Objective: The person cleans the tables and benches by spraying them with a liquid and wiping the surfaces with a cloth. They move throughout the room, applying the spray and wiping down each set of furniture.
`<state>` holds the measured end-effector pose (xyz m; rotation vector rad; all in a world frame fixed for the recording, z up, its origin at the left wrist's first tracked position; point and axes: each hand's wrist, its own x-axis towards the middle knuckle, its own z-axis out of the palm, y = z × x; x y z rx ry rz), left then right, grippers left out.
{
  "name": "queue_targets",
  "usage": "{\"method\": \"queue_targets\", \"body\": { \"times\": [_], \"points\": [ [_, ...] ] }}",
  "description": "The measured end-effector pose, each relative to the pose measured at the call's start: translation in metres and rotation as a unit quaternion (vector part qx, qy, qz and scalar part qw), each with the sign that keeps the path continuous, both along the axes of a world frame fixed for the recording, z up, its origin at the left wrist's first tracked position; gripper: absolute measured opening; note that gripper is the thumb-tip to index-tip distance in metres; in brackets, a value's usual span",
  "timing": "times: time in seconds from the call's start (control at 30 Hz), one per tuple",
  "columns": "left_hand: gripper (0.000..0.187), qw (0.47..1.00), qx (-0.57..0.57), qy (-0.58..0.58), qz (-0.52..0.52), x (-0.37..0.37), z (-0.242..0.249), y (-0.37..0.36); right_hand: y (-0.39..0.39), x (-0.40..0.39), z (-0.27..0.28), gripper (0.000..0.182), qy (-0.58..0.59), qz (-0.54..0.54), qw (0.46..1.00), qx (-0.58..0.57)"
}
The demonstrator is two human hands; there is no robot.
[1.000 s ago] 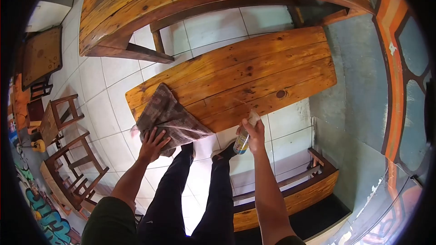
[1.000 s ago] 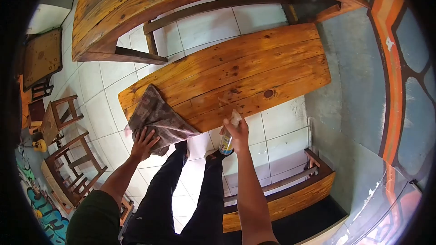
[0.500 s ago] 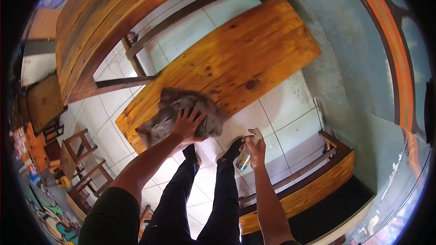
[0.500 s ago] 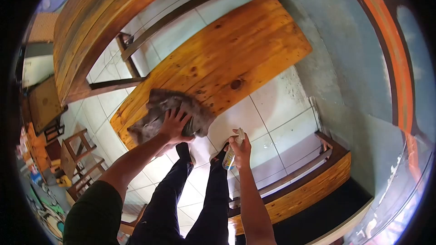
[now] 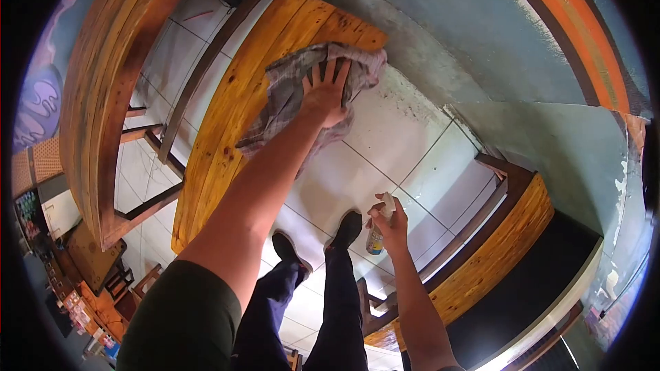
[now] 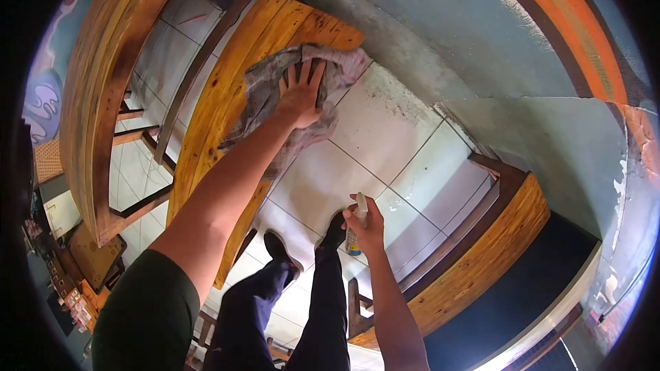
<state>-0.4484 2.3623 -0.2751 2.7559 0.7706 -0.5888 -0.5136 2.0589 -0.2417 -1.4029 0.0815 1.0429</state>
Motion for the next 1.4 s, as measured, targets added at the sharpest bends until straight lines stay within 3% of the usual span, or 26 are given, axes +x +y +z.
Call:
{"method": "queue_targets", "body": {
  "times": [0.13,0.33,0.4,0.47,0.6,0.63,0.7,0.73,0.77,0.87,0.97,1.13,1.2,1.27,1.3,1.37,1.4],
  "points": [
    [0.107,1.000,-0.005,-0.029,-0.005,0.033,-0.011,0.018,-0.011,0.006,0.004,0.041,-0.001,0.001,1.000,-0.015],
    [0.106,0.993,-0.018,-0.050,-0.103,0.055,-0.010,0.078,-0.017,-0.009,0.016,0.041,-0.031,-0.012,0.997,-0.067],
    [0.104,0.994,-0.020,-0.075,-0.081,0.040,-0.022,0.103,-0.011,-0.018,0.025,0.041,-0.042,-0.009,0.997,-0.067],
    [0.103,0.995,0.036,-0.098,0.003,0.018,-0.023,0.126,0.004,-0.030,0.030,0.042,-0.015,-0.024,0.998,-0.064],
    [0.103,0.986,0.081,-0.115,0.085,-0.062,-0.016,0.168,0.044,-0.048,0.023,0.042,-0.005,0.011,0.999,-0.032],
    [0.103,0.977,0.017,-0.167,0.134,-0.092,-0.020,0.181,0.058,-0.048,0.023,0.044,0.002,0.028,0.999,-0.018],
    [0.092,0.950,-0.115,-0.031,0.289,-0.156,-0.018,0.196,0.092,-0.043,0.024,0.046,0.002,0.044,0.999,0.008],
    [0.083,0.977,-0.077,-0.081,0.179,-0.201,-0.039,0.197,0.110,-0.038,0.025,0.047,0.004,0.049,0.998,0.030],
    [0.078,0.962,-0.123,-0.074,0.234,-0.221,-0.003,0.182,0.129,-0.028,0.028,0.050,-0.001,0.064,0.997,0.041],
    [0.071,0.950,-0.063,-0.067,0.298,-0.313,-0.014,0.152,0.194,0.008,0.030,0.035,-0.034,0.070,0.996,0.044],
    [0.064,0.946,-0.021,-0.104,0.307,-0.372,-0.015,0.130,0.256,0.038,0.053,0.032,-0.077,0.079,0.993,0.050],
    [0.056,0.938,-0.024,-0.095,0.333,-0.321,-0.007,0.127,0.277,0.051,0.072,0.034,-0.113,0.033,0.990,0.081],
    [0.053,0.950,-0.015,-0.157,0.270,-0.273,-0.013,0.138,0.254,0.040,0.068,0.035,-0.076,-0.022,0.994,0.073],
    [0.053,0.957,0.083,-0.245,0.135,-0.202,-0.021,0.153,0.215,0.025,0.053,0.035,-0.070,-0.018,0.997,-0.016],
    [0.058,0.963,-0.010,-0.207,0.175,-0.163,-0.025,0.156,0.193,0.016,0.046,0.038,-0.062,-0.001,0.998,-0.029],
    [0.069,0.980,-0.013,-0.063,0.188,-0.072,-0.006,0.163,0.148,-0.007,0.034,0.035,-0.039,-0.029,0.995,-0.087],
    [0.075,0.982,0.027,-0.089,0.167,-0.037,-0.008,0.160,0.126,-0.018,0.030,0.035,-0.053,-0.044,0.990,-0.125]
  ]
}}
